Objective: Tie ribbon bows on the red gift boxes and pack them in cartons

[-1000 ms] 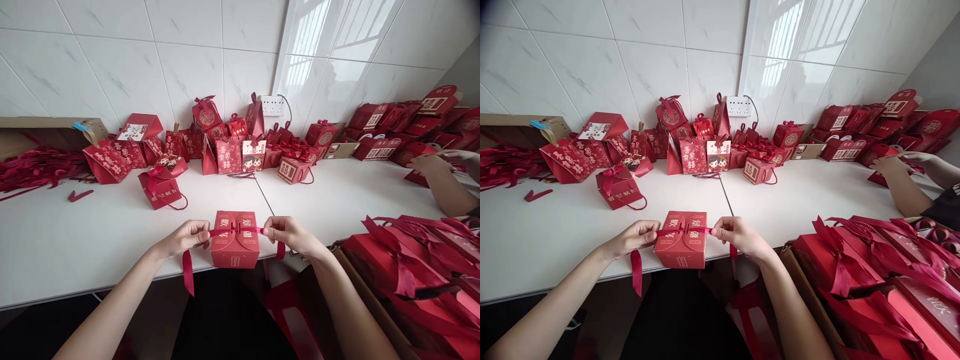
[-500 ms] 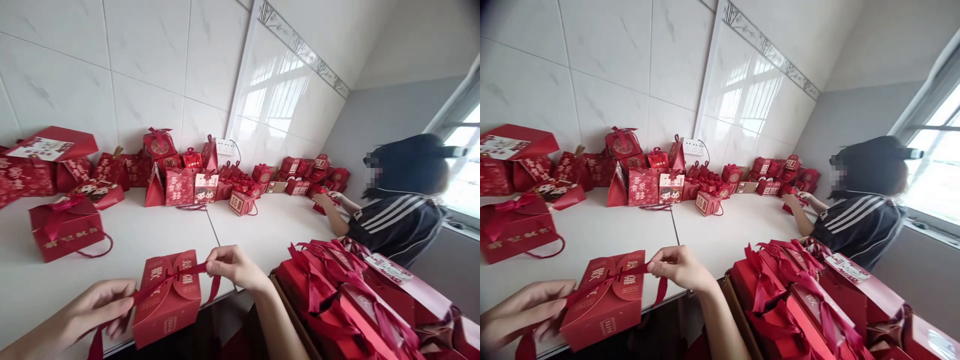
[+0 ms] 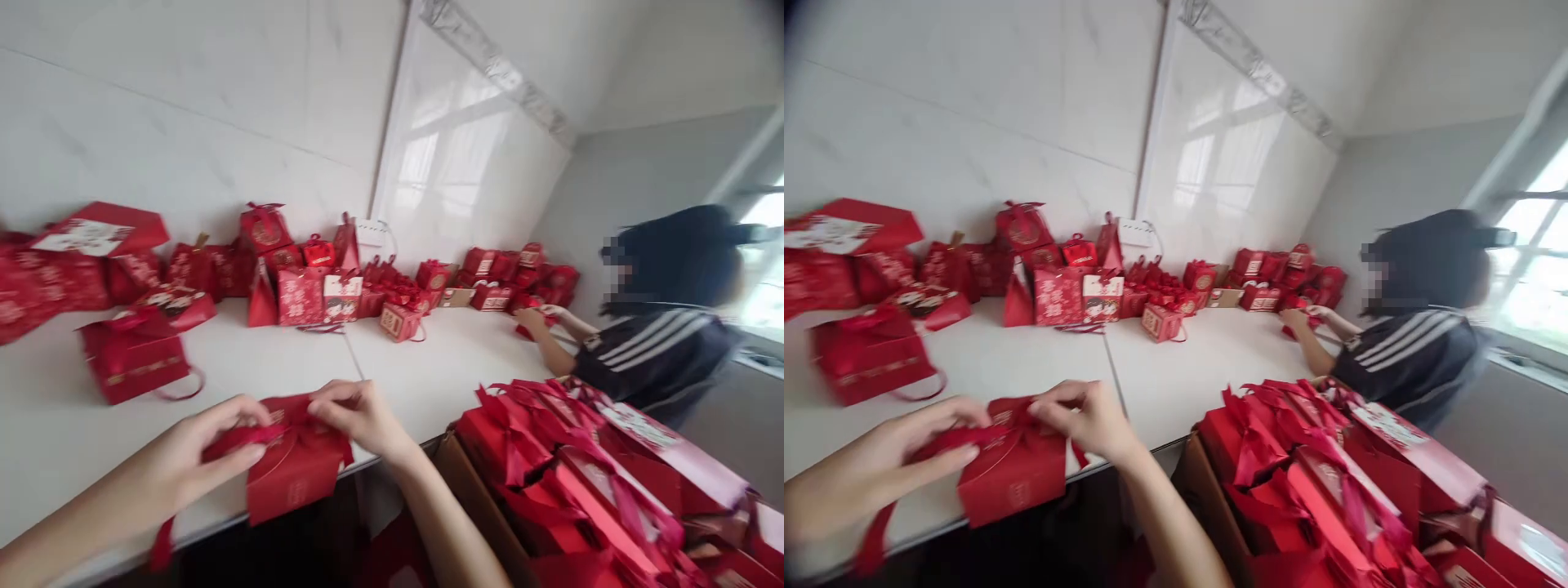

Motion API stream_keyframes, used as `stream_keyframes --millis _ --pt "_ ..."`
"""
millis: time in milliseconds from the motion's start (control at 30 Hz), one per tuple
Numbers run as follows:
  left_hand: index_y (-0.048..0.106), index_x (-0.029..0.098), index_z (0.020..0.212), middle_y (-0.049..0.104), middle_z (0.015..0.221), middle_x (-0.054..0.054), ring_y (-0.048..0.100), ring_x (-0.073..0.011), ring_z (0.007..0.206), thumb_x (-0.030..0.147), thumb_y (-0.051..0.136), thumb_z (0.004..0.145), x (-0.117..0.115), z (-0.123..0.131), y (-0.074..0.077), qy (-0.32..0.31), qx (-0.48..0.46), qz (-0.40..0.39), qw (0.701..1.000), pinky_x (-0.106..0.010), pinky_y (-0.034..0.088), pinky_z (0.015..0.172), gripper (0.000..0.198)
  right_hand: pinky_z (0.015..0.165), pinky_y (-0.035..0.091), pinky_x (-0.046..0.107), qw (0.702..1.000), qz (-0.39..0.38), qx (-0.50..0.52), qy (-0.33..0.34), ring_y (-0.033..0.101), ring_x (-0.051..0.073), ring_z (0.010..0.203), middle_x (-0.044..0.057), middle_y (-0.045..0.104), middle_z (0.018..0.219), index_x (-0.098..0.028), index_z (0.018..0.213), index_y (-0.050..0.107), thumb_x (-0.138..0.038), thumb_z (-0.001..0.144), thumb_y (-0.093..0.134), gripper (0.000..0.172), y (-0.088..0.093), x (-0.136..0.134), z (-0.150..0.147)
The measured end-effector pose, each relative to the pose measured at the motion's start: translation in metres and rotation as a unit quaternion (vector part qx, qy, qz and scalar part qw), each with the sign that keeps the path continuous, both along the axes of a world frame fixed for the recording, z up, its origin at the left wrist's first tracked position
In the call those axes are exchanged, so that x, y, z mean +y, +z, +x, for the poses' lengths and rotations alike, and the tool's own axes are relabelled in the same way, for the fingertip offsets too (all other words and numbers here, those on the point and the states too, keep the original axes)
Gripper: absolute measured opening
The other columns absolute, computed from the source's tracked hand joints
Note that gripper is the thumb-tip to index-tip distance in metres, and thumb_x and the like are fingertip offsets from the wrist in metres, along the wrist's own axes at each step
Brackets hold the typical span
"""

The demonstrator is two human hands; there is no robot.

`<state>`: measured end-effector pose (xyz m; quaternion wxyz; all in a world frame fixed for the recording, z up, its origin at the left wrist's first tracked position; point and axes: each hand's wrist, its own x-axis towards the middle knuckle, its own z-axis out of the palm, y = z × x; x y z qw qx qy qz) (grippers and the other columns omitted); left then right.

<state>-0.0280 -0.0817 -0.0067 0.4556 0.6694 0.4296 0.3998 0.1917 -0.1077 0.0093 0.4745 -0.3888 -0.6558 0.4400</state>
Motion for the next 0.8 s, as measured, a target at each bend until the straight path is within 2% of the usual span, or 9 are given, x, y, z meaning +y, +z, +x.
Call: stream_keyframes --millis 33,200,367,467,533,600,700,733,800 --pt "0.070 0.023 0.077 0.067 0.072 -0.002 0.060 -0.0220 0.066 0.036 0.078 0.054 -0.002 -0.001 0.008 -0.034 0.070 0.010 0.997 -0.026 0.047 0.059 0.027 0.066 0.046 0.027 1.000 0.021 -0.014 -0.011 0.059 0.016 0.068 0.004 0.065 0.073 -0.016 0.073 0.071 -0.054 0.075 0.063 0.039 -0.002 0.000 -0.001" --pt "0.066 0.024 0.086 0.066 0.079 0.000 0.058 -0.0176 0.066 0.036 0.060 0.075 -0.014 -0.002 0.034 -0.023 0.204 0.107 0.973 -0.024 0.045 0.062 0.017 0.073 0.045 0.029 0.997 0.053 -0.049 -0.021 0.060 0.018 0.078 0.006 0.065 0.082 -0.018 0.080 0.073 -0.043 0.082 0.059 0.029 -0.007 -0.001 -0.004" --pt "0.065 0.023 0.083 0.062 0.089 -0.001 0.058 -0.0158 0.071 0.026 0.053 0.080 -0.025 0.003 0.045 -0.050 0.242 0.201 0.948 -0.025 0.044 0.070 0.012 0.071 0.045 0.030 0.994 0.068 -0.076 -0.029 0.060 0.018 0.077 0.006 0.063 0.083 -0.018 0.090 0.073 -0.036 0.085 0.054 0.026 -0.006 -0.003 -0.009" --pt "0.064 0.024 0.096 0.059 0.098 -0.003 0.059 -0.0163 0.079 0.020 0.057 0.074 -0.016 -0.005 0.052 -0.030 0.217 0.222 0.950 -0.027 0.045 0.075 0.023 0.069 0.046 0.029 0.990 0.081 -0.105 -0.043 0.061 0.019 0.077 0.007 0.065 0.081 -0.018 0.089 0.073 -0.034 0.084 0.054 0.025 -0.008 -0.004 -0.011" --pt "0.058 0.024 0.108 0.057 0.100 -0.003 0.058 -0.0141 0.077 0.017 0.059 0.070 0.004 -0.021 0.059 0.065 0.121 0.225 0.965 -0.027 0.045 0.072 0.039 0.068 0.048 0.029 0.987 0.094 -0.121 -0.048 0.062 0.019 0.076 0.007 0.066 0.080 -0.018 0.087 0.073 -0.035 0.084 0.054 0.026 -0.010 -0.004 -0.011" --pt "0.053 0.025 0.115 0.055 0.095 -0.001 0.055 -0.0091 0.065 0.016 0.058 0.069 0.029 -0.054 0.075 0.211 -0.031 0.222 0.951 -0.025 0.045 0.065 0.047 0.067 0.050 0.027 0.985 0.111 -0.124 -0.047 0.063 0.020 0.074 0.008 0.067 0.079 -0.019 0.084 0.073 -0.037 0.084 0.054 0.026 -0.014 -0.004 -0.011" --pt "0.050 0.026 0.114 0.048 0.071 0.005 0.046 -0.0052 0.050 0.013 0.053 0.072 0.054 -0.126 0.118 0.402 -0.242 0.189 0.863 -0.021 0.041 0.055 0.044 0.064 0.054 0.023 0.980 0.146 -0.130 -0.035 0.066 0.020 0.073 0.008 0.069 0.081 -0.021 0.079 0.072 -0.041 0.083 0.056 0.026 -0.026 0.001 -0.006" --pt "0.051 0.026 0.110 0.045 0.066 0.006 0.042 -0.0045 0.047 0.014 0.052 0.076 0.055 -0.151 0.136 0.456 -0.275 0.203 0.822 -0.019 0.038 0.052 0.036 0.063 0.055 0.022 0.978 0.164 -0.125 -0.039 0.067 0.020 0.071 0.008 0.069 0.081 -0.021 0.078 0.073 -0.043 0.081 0.057 0.027 -0.032 0.005 -0.003" --pt "0.053 0.021 0.101 0.042 0.062 0.006 0.039 -0.0046 0.045 0.021 0.051 0.083 0.049 -0.186 0.166 0.502 -0.280 0.241 0.782 -0.018 0.033 0.047 0.018 0.064 0.056 0.019 0.972 0.192 -0.137 -0.018 0.069 0.021 0.074 0.008 0.071 0.086 -0.023 0.080 0.074 -0.044 0.077 0.061 0.025 -0.046 0.015 0.002"
